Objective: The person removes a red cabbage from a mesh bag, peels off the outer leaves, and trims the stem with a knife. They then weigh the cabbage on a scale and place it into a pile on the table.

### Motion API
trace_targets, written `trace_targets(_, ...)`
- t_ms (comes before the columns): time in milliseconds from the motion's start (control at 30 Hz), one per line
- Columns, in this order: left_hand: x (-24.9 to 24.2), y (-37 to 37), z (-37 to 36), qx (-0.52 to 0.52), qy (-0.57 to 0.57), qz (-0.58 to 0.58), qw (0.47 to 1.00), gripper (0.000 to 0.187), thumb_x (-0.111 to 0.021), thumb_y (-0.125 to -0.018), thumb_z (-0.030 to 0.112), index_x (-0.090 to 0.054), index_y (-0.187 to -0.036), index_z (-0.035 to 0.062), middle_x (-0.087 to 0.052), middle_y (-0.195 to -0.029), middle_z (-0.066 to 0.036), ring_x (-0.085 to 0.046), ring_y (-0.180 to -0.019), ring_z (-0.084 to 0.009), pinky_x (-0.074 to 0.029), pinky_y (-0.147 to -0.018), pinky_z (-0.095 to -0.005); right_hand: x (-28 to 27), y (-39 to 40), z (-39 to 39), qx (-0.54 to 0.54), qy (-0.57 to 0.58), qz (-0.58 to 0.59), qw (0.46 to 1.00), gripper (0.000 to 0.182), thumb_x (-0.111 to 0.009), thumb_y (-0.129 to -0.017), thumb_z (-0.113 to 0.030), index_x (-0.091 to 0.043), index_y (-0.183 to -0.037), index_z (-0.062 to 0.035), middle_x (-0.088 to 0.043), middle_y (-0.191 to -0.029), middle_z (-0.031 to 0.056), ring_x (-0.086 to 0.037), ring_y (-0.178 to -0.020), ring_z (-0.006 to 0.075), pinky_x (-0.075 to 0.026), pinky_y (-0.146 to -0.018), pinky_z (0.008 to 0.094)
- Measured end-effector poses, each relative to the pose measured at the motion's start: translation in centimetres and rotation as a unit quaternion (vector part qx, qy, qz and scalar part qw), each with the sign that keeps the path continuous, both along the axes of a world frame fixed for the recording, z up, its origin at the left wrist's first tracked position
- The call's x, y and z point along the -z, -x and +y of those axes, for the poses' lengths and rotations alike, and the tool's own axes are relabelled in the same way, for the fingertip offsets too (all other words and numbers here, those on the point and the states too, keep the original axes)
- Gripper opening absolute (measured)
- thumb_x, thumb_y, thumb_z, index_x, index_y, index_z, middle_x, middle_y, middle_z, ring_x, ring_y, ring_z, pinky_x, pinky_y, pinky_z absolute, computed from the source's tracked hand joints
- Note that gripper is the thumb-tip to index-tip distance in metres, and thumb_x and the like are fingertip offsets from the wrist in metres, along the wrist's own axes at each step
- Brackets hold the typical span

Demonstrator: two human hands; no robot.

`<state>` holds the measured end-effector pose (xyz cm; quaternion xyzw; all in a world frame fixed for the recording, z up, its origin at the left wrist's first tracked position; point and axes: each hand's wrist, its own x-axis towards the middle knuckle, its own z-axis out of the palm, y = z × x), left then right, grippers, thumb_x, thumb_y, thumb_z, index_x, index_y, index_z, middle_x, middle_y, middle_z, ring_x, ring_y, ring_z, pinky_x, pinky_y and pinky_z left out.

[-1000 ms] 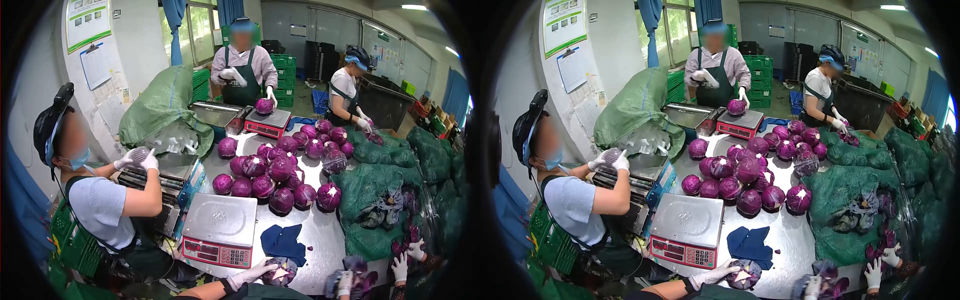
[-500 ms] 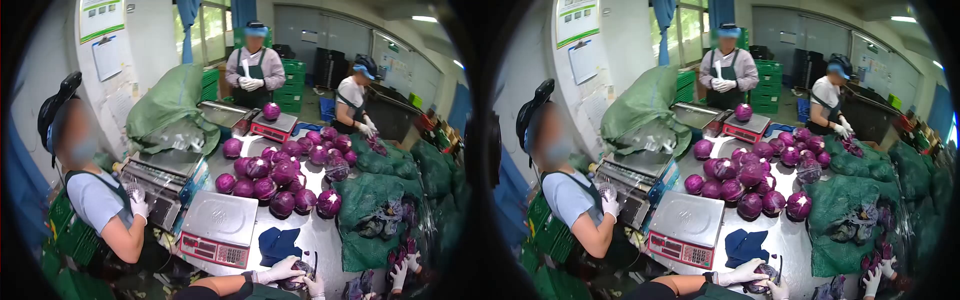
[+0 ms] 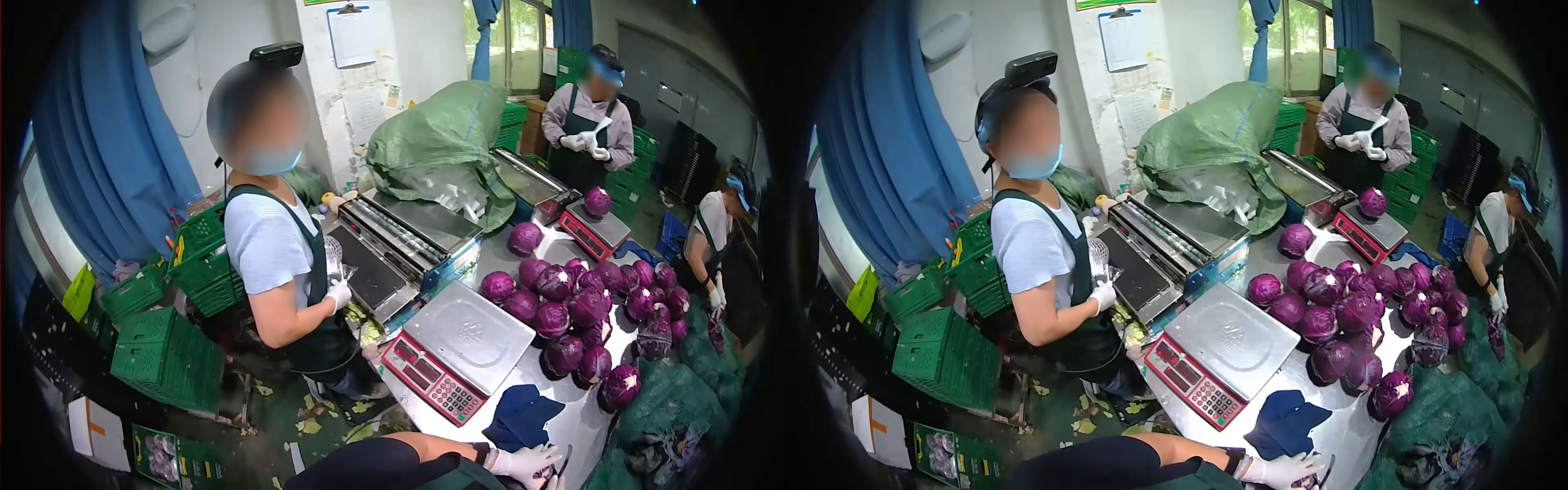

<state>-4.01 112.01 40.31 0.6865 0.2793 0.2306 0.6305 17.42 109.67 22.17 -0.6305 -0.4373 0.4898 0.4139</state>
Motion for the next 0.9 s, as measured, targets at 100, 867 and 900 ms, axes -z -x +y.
trace_targets(100, 6.8, -2.3, 1.6, -0.018, -0.085, 0.086, 0.993, 0.036, -0.069, -0.069, 0.033, -0.059, -0.092, 0.0075, -0.052, -0.077, -0.007, -0.049, -0.066, -0.0207, -0.041, -0.056, -0.0359, 0.6, -0.2, 0.7, 0.014, 0.001, 0.003, 1.0, 0.041, -0.057, -0.087, -0.009, -0.044, -0.123, 0.0038, -0.062, -0.097, 0.017, -0.064, -0.07, 0.0197, -0.053, -0.055, 0.0292)
trace_targets(867, 13.8, 3.0, 1.9, -0.056, -0.054, 0.144, 0.987, 0.069, -0.07, -0.075, 0.033, -0.044, -0.131, 0.0024, -0.05, -0.114, -0.019, -0.053, -0.107, -0.0297, -0.042, -0.093, -0.0355, -2.9, -12.1, -13.6, 0.21, 0.102, -0.479, 0.846, 0.04, -0.06, -0.082, -0.039, -0.056, -0.109, -0.0095, -0.063, -0.093, 0.0208, -0.06, -0.088, 0.0396, -0.047, -0.076, 0.0472)
trace_targets(900, 14.1, 2.7, 2.0, -0.04, -0.054, 0.153, 0.986, 0.074, -0.07, -0.076, 0.038, -0.041, -0.134, 0.0027, -0.049, -0.112, -0.02, -0.052, -0.109, -0.0287, -0.041, -0.094, -0.0336, -2.4, -13.0, -14.1, 0.184, 0.13, -0.48, 0.848, 0.047, -0.06, -0.084, -0.04, -0.049, -0.121, -0.012, -0.062, -0.096, 0.0199, -0.061, -0.087, 0.0385, -0.047, -0.075, 0.0474)
